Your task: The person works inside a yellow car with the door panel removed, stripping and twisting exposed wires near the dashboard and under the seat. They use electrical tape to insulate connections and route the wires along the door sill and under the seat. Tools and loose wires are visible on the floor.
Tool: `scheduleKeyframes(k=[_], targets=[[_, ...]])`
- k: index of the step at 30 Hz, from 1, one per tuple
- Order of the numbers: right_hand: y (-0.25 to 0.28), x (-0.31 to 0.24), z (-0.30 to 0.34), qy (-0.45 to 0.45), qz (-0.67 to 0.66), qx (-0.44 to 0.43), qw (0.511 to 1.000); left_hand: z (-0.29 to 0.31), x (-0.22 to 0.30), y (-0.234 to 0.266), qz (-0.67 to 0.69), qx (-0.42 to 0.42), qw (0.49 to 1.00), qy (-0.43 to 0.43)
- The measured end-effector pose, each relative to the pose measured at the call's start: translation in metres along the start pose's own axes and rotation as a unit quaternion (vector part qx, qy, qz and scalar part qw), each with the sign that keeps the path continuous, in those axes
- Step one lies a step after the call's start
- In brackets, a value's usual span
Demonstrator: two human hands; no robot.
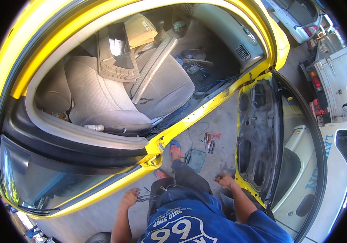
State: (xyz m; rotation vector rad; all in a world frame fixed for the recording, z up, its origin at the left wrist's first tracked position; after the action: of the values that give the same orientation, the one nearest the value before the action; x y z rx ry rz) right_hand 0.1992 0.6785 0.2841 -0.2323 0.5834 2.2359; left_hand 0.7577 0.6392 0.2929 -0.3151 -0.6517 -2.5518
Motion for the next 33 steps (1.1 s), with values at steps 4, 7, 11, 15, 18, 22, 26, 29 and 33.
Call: scheduleKeyframes(k=[4, 7, 11, 15, 18, 22, 26, 29, 33], targets=[[-0.038, 0.041, 0.036, -0.106, -0.098, 0.019, 0.989, -0.023, 0.008, 0.029, -0.115, -0.155, 0.981, -0.01], [-0.075, 0.043, 0.067, -0.152, -0.185, 0.043, 0.97, -0.02, 0.015, 0.039, -0.165, -0.207, 0.964, 0.007], [-0.115, 0.021, 0.082, -0.044, -0.187, -0.009, 0.981, -0.008, 0.027, 0.046, -0.197, -0.217, 0.955, -0.037], [-0.142, 0.016, 0.073, -0.06, -0.142, 0.015, 0.988, 0.001, 0.028, 0.056, -0.211, -0.161, 0.963, -0.037], [-0.135, 0.007, 0.058, 0.027, -0.056, 0.023, 0.998, 0.001, 0.023, 0.059, -0.209, -0.167, 0.963, -0.003], [-0.094, -0.009, 0.042, -0.014, -0.038, 0.023, 0.999, -0.01, 0.018, 0.049, -0.312, -0.18, 0.933, -0.015], [-0.031, -0.051, 0.048, -0.014, -0.039, 0.106, 0.993, -0.026, 0.017, 0.041, -0.248, -0.164, 0.954, -0.045], [0.008, -0.08, 0.051, 0.053, -0.008, 0.134, 0.99, -0.03, 0.02, 0.038, -0.172, -0.14, 0.968, -0.115], [0.042, -0.081, 0.037, 0.064, -0.059, 0.14, 0.986, -0.035, 0.026, 0.029, -0.132, -0.043, 0.987, -0.085]])
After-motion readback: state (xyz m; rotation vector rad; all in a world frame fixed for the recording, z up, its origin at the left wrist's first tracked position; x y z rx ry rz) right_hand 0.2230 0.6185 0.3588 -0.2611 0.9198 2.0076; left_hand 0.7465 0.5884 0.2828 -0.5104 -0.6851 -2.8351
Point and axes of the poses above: each hand's wrist, its own z-axis away from the middle knuckle, its own y-axis out of the back of the hand, x = y × z, the point moved 5 cm from there along -z, towards the middle knuckle, and after that the axes turned 8 degrees about y, right-handed, at the moved point
